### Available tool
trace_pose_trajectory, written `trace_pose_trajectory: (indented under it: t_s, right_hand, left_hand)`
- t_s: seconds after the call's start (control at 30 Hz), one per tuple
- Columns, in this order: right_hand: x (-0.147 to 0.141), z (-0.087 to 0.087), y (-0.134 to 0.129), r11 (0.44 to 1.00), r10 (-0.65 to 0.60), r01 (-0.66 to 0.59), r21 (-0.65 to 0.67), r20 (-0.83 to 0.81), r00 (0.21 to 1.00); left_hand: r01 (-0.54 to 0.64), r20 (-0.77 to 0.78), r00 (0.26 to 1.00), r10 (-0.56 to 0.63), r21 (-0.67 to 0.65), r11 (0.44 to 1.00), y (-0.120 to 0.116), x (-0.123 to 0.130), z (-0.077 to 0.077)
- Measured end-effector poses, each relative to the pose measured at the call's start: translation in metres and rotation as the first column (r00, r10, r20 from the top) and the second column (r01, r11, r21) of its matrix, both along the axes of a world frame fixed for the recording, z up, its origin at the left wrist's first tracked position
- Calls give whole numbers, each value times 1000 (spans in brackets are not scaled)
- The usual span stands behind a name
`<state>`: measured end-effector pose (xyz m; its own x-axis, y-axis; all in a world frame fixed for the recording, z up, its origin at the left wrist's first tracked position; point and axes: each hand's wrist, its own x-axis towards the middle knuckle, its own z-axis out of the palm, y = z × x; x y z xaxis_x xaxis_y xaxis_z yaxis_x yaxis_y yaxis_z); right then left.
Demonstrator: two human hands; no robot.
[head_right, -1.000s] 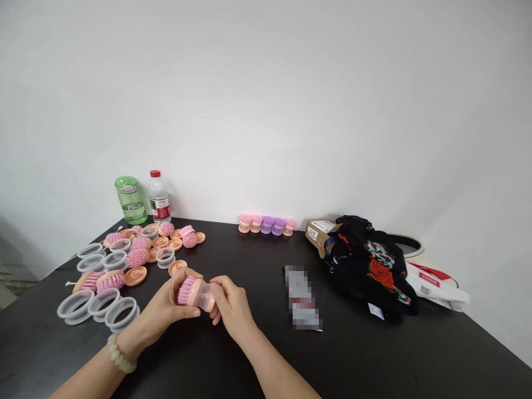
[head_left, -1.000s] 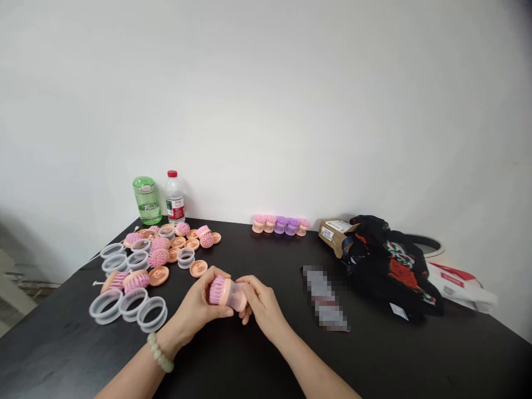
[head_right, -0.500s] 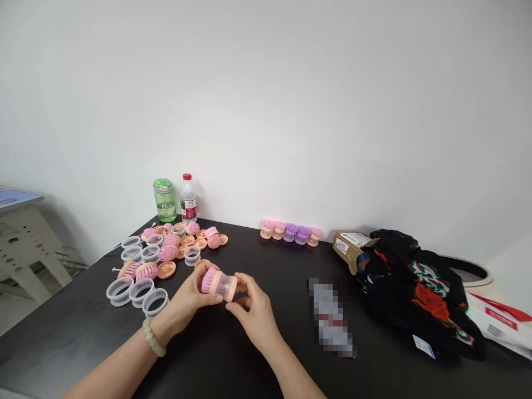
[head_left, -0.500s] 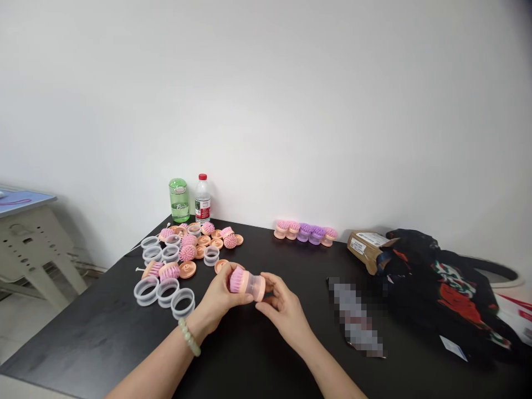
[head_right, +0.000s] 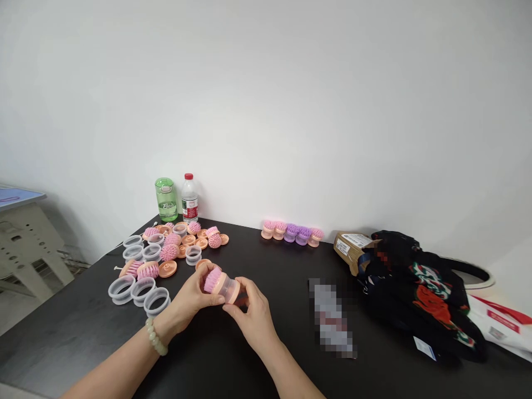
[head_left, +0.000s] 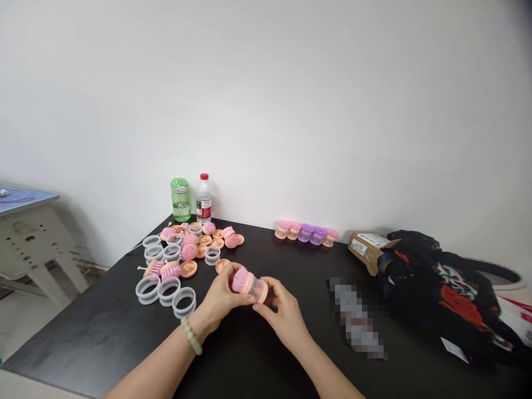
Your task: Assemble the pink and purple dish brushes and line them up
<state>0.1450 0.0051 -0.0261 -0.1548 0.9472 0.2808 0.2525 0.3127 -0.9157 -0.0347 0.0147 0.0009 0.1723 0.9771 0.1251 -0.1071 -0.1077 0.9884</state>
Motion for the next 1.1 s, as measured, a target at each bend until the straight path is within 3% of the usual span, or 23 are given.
trace_pose_trajectory:
  t_s: [0.17, 0.33, 0.4, 0.5, 0.67, 0.87, 1.0, 1.1]
  right_hand:
    - [0, -2, 1, 989, 90, -91, -113, -14, 996]
    - [-1, -10, 3, 987, -76, 46, 151, 202, 977]
    - [-4, -13, 5, 982, -76, 32, 184, 238, 968]
    - [-4, -17, 18, 991, -92, 62, 123, 255, 962]
    - [6, -14, 64, 958, -282, 244, 153, 323, 904]
    - [15, -3, 144, 893, -450, 393, 222, 373, 811]
    - [18, 1, 189, 829, -558, 506, 237, 412, 721]
    - [18, -2, 207, 795, -600, 556, 243, 454, 659]
  left_hand:
    - [-14, -209, 977, 48, 159, 987, -2, 1, 1]
    - [-9, -498, 844, 198, 356, 935, -3, 3, -10]
    - [42, -542, 823, 167, 352, 935, -2, 4, -18]
    - [75, -563, 821, 92, 267, 961, 1, 3, -27]
    - [-18, -549, 800, 244, 385, 923, 4, 0, -33]
    - [53, -585, 728, 359, 570, 820, 3, 9, -46]
    - [82, -630, 673, 388, 586, 806, 7, 8, -51]
    - [76, -642, 655, 399, 581, 810, 10, 6, -52]
